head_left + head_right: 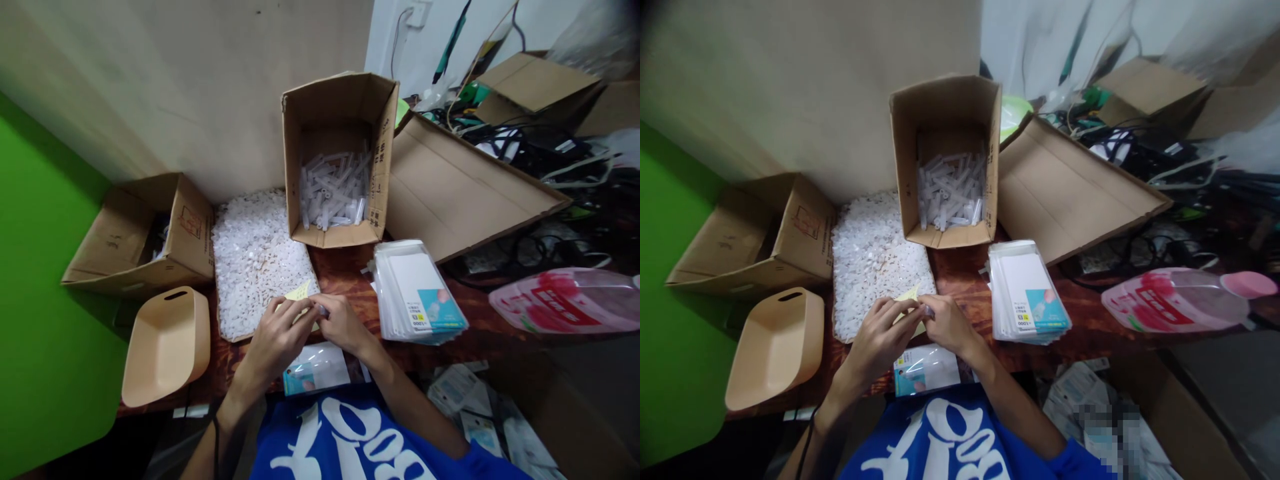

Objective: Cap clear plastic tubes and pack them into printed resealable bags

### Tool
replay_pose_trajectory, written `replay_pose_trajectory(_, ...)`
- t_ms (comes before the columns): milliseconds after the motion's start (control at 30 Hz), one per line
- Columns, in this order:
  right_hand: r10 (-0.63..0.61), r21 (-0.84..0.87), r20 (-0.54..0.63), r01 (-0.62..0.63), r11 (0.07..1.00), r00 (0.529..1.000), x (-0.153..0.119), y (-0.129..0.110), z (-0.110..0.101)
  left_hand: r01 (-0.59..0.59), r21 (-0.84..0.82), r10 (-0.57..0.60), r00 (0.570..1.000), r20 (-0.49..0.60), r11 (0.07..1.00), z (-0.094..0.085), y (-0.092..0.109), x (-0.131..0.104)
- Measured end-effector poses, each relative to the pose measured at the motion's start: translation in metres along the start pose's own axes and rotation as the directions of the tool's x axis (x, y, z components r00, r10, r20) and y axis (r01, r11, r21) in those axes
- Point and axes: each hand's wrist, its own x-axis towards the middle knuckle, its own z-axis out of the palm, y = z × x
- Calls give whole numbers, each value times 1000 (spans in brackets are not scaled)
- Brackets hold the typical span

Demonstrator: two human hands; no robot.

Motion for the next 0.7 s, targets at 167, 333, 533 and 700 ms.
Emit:
replay_pose_trajectory(167, 18, -32, 0, -18, 999, 1000, 0, -2, 0, 76, -123, -92, 987, -130, 989, 2, 1, -4)
replay_pose_trajectory(333, 9, -44, -7, -9, 999, 1000, 1, -1, 1, 59, -113, -74, 989, -131, 992, -1, 2, -2)
replay_pose_trajectory(533, 11, -47, 32, -10, 999, 999, 0, -5, 1, 2, -1, -2, 998, -59, 1000, -3, -1, 3)
replay_pose_trajectory(700, -16, -78, 38, 19, 997, 999, 0, -5, 2, -78, -3, 78, 997, 0, 997, -9, -7, 8)
